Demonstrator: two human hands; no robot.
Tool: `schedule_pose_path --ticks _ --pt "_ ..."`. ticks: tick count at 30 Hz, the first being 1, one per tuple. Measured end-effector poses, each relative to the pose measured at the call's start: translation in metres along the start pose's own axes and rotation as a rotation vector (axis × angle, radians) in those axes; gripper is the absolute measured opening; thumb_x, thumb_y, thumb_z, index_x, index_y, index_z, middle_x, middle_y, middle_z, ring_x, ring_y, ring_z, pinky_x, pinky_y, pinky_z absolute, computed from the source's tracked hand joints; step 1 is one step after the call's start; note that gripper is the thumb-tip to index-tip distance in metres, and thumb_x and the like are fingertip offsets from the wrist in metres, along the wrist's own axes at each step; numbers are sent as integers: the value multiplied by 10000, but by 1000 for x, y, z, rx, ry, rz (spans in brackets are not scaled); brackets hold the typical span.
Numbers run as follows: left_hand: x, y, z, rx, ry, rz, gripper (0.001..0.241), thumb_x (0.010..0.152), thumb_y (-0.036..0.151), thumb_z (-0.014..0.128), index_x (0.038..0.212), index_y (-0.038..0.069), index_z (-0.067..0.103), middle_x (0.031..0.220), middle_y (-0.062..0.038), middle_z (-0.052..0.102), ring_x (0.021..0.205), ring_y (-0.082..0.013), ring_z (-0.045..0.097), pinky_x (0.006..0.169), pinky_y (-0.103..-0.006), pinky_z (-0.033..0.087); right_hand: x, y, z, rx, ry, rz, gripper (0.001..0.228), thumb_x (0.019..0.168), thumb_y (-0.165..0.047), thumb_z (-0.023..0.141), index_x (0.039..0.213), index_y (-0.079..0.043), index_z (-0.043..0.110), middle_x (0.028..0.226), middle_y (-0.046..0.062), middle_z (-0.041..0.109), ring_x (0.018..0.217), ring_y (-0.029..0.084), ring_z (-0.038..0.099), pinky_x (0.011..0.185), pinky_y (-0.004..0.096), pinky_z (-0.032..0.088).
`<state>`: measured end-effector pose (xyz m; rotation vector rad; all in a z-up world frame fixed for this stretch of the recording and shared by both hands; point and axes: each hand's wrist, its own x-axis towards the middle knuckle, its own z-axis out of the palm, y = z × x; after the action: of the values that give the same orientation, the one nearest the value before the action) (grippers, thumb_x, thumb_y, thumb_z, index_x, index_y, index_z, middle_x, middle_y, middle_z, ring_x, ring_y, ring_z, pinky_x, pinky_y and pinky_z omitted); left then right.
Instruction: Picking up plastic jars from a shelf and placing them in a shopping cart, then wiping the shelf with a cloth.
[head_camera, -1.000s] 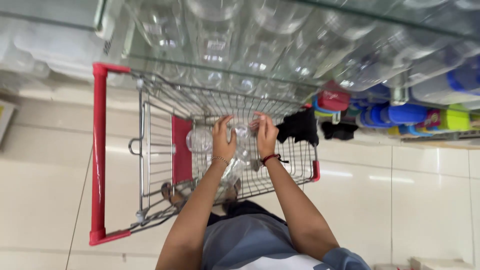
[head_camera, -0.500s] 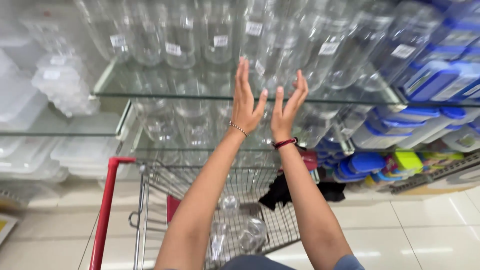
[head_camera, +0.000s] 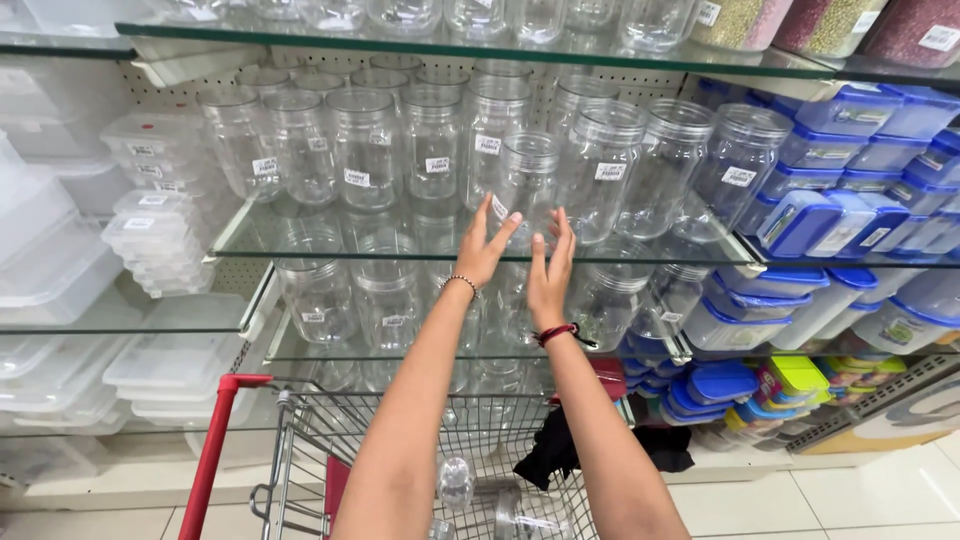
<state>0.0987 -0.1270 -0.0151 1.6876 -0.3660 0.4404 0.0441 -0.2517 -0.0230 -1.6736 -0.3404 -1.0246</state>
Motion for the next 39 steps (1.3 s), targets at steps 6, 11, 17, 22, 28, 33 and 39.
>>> schedule_pose_path --ticks 6,11,17,22,28,33,39 --pt "-52 31 -11 114 99 322 987 884 580 701 1603 37 297 1592 -210 420 1481 -362 426 1213 -437 354 -13 -13 -9 180 87 63 539 1102 -399 396 1503 -55 503 1247 150 538 1163 268 563 990 405 494" --pt "-103 12 -18 219 105 514 1050 851 597 727 1621 54 265 1618 -194 409 1515 -381 410 1260 -463 352 -51 4 -17 78 62 -172 812 1072 -698 264 1270 22 583 1193 166 567 1149 285 570 1014 430 445" --pt "-182 -52 -31 341 19 309 1086 814 674 690 1603 59 267 1600 -186 411 1476 -394 435 1204 -474 397 -142 42 -22 51 -69 -11 1010 951 -874 264 1224 46 580 1117 145 581 1060 265 607 954 405 475" --pt "-275 -128 -35 321 -50 -43 1089 848 685 646 1620 31 243 1585 -219 398 1443 -412 437 1157 -488 411 -251 94 -34 52 -266 348 906 926 -793 423 1232 46 581 989 139 489 777 188 577 670 313 504" --pt "-386 -197 -41 393 -164 -716 1038 845 705 611 1565 30 289 1552 -226 426 1385 -371 502 1117 -432 430 -346 129 -63 47 -792 1090 731 924 -633 509 1338 -36 590 1141 83 703 775 201 732 663 327 562" --pt "-471 -252 -43 317 -438 -1191 1087 875 653 625 1609 5 154 1542 -239 457 1414 -347 500 1180 -383 402 -408 141 -68 -217 -1368 1480 770 967 -651 475 1517 -113 463 1377 161 631 1081 251 713 901 409 574" --pt "-501 -271 -29 356 -563 -1210 1113 868 392 737 1623 39 0 1623 -241 261 1492 -358 333 1214 -392 306 -468 175 -83 -149 -1356 1587 773 947 -552 472 1578 -136 313 1529 127 514 1192 280 666 942 432 553"
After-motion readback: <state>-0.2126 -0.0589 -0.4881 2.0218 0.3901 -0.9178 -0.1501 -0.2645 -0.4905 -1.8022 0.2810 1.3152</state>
